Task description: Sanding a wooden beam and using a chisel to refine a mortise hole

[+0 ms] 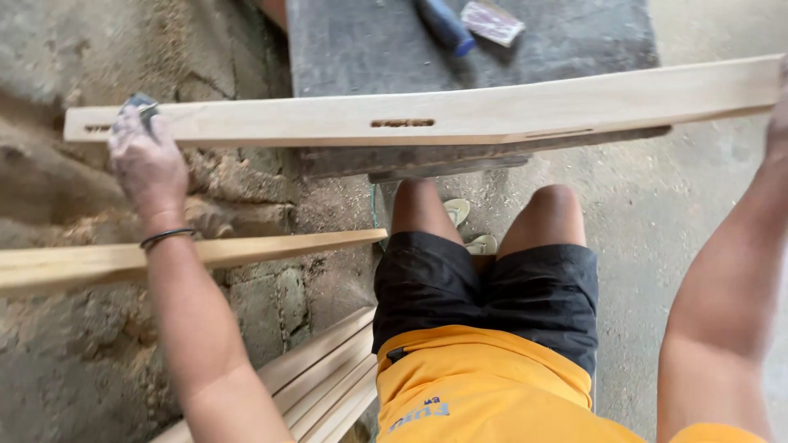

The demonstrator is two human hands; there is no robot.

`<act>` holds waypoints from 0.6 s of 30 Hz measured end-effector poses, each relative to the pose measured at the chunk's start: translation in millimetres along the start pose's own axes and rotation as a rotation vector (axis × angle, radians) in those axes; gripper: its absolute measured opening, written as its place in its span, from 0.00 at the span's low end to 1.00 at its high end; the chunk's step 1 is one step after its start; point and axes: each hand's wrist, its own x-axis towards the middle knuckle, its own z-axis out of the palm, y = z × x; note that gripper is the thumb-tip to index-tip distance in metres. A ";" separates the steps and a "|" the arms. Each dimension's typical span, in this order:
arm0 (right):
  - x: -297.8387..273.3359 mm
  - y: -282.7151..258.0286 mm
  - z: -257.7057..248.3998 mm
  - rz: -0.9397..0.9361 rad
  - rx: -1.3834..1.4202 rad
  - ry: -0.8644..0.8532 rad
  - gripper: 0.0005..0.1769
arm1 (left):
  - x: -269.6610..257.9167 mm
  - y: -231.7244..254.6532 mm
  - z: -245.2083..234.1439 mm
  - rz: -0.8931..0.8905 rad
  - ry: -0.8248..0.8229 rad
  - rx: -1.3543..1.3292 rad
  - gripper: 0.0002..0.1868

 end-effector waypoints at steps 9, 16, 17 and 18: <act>7.4 -39.6 -18.5 0.527 0.953 0.521 0.21 | 44.2 32.4 29.2 0.096 -0.456 -0.004 0.26; 34.1 -54.3 -22.8 0.457 1.505 0.683 0.18 | 57.3 48.7 -2.0 -0.167 -0.702 -0.070 0.29; 39.2 -52.8 -19.7 0.365 1.568 0.676 0.17 | 54.1 55.2 -14.2 -0.215 -0.654 -0.206 0.29; 47.7 -32.7 -34.2 0.367 1.579 0.673 0.17 | 48.2 52.0 -10.9 -0.216 -0.647 -0.197 0.29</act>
